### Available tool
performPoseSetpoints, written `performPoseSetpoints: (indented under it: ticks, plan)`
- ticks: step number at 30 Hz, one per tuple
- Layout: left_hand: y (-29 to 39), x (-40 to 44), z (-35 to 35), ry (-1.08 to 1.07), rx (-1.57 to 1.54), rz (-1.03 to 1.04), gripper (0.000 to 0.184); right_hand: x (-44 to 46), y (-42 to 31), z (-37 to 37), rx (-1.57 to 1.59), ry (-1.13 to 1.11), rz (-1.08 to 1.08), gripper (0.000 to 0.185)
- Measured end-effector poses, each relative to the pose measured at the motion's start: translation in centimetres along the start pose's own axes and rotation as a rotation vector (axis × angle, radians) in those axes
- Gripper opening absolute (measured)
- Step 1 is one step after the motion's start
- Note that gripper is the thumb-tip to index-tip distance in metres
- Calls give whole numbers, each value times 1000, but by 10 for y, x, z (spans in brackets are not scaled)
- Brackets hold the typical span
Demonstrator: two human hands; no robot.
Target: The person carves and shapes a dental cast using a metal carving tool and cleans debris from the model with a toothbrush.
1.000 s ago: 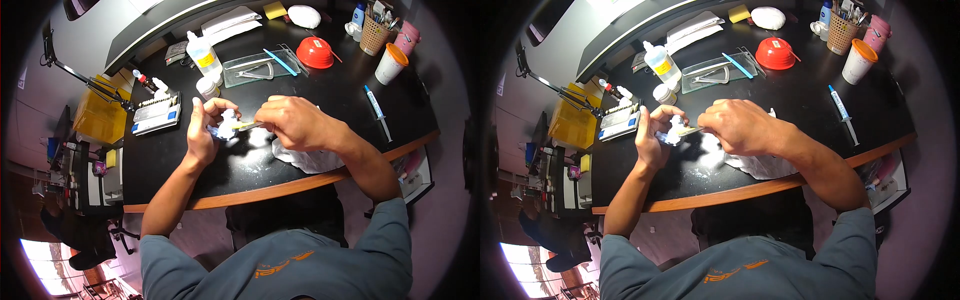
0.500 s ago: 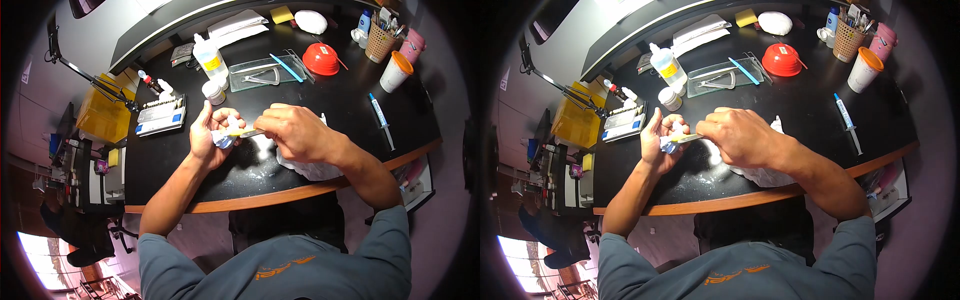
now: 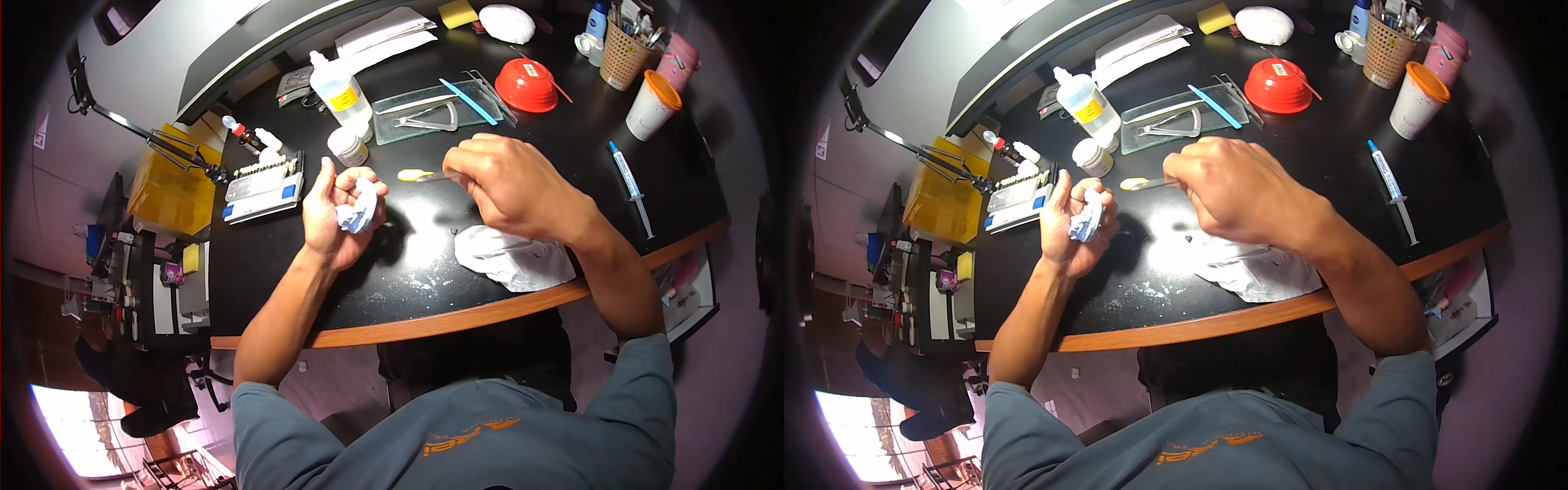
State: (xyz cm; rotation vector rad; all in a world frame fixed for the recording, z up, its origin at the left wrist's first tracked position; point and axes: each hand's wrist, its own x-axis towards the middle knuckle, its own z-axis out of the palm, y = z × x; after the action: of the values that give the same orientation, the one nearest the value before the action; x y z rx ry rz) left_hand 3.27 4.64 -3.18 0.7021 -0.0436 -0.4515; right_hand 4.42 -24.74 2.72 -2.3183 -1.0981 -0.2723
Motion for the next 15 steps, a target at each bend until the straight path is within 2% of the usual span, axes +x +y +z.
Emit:
performPoseSetpoints:
  ticks: [6,9,12,15]
  plan:
    - [16,-4,10,168,175,49,56,-3,13,-4,-162,-231,244,21]
    - [23,-3,6,98,223,69,53,-1,11,-5,-184,-308,282,24]
    - [24,-5,9,134,367,117,47,-4,19,3,-216,-290,257,6]
    - [23,-5,11,123,485,165,47,-5,23,3,-246,-304,240,9]
